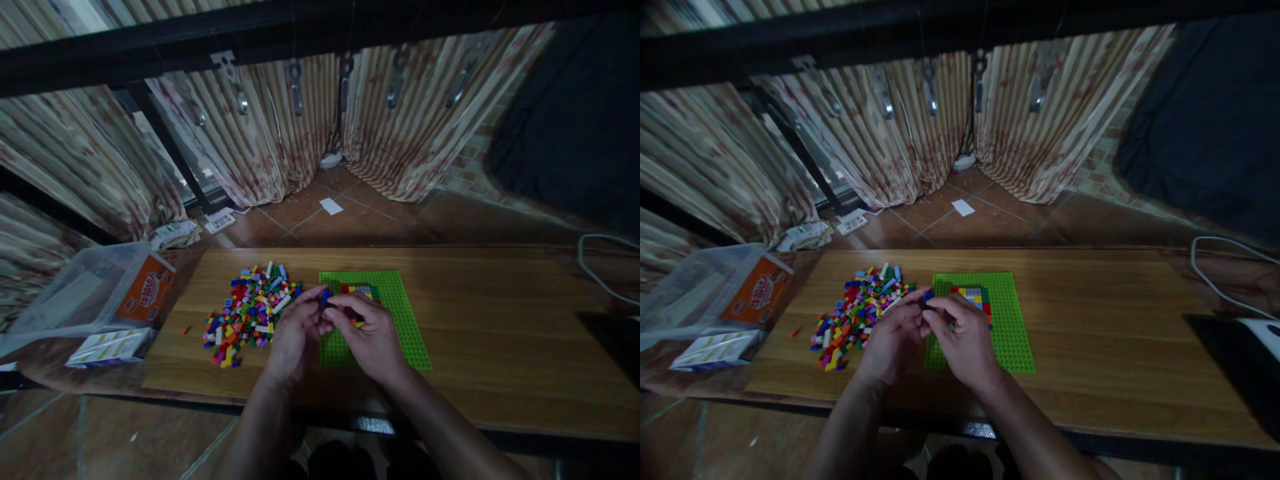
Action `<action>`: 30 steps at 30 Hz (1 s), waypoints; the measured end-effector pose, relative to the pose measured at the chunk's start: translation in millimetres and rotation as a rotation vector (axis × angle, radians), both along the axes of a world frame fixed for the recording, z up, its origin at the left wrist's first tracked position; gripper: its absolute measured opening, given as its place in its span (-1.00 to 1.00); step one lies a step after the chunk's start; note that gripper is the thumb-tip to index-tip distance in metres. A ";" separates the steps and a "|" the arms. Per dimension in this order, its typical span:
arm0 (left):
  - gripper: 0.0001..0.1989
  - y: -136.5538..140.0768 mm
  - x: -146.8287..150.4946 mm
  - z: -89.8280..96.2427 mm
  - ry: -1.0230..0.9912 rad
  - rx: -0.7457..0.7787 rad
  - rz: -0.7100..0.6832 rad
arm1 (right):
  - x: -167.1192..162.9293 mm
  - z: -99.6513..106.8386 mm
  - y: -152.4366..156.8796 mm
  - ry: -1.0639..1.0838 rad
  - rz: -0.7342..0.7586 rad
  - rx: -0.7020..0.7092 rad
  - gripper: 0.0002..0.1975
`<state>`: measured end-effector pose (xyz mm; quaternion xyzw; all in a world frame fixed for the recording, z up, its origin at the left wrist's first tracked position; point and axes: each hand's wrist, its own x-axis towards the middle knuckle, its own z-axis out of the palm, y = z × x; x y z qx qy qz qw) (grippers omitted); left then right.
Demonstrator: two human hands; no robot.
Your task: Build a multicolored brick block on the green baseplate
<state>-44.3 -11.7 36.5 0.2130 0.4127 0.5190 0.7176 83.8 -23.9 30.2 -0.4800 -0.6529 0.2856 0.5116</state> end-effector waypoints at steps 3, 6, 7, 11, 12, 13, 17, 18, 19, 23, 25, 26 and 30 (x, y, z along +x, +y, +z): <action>-0.69 -1.7 -1.8 0.0 0.003 -0.001 -0.006 | -1.2 -0.3 -2.1 -0.040 0.036 0.005 -0.91; -0.65 -3.5 -0.7 -3.5 -0.005 -0.003 -0.011 | 0.2 -0.1 -4.8 -0.076 0.055 0.008 -0.92; -0.63 -3.9 -0.1 -4.9 -0.020 -0.011 -0.018 | 1.2 0.0 -5.6 -0.075 0.058 0.002 -0.92; -0.59 -5.1 2.7 -8.2 -0.096 -0.021 -0.047 | 4.7 0.1 -8.2 0.014 0.053 -0.061 -0.92; -0.58 -5.4 3.7 -8.3 -0.114 -0.013 -0.052 | 4.9 -0.1 -8.6 0.054 0.041 -0.085 -0.92; -0.57 -5.8 4.6 -8.0 -0.131 -0.003 -0.055 | 4.7 -0.6 -8.7 0.099 0.026 -0.111 -0.91; -0.58 -4.1 2.1 -4.9 -0.119 0.051 -0.011 | -0.4 -5.9 -5.4 0.274 -0.056 -0.174 -0.86; -0.59 -2.6 -1.8 -3.7 -0.083 0.064 0.029 | -2.6 -8.1 -4.2 0.280 -0.074 -0.179 -0.85; -0.61 -0.8 -7.3 -2.2 -0.042 0.071 0.082 | -5.0 -10.7 -3.3 0.256 -0.081 -0.181 -0.83; -0.71 6.8 -39.3 3.3 0.072 0.036 0.309 | -17.6 -23.8 -4.8 -0.069 0.023 -0.152 -0.85; -0.75 8.8 -53.6 4.9 0.101 0.015 0.371 | -25.1 -31.1 -7.1 -0.256 0.093 -0.102 -0.88; -0.76 9.2 -58.7 5.3 0.115 0.006 0.382 | -29.0 -34.4 -7.8 -0.338 0.113 -0.076 -0.88; -0.74 8.4 -64.9 5.4 0.173 -0.018 0.356 | -41.9 -42.9 -5.7 -0.532 0.127 -0.030 -0.85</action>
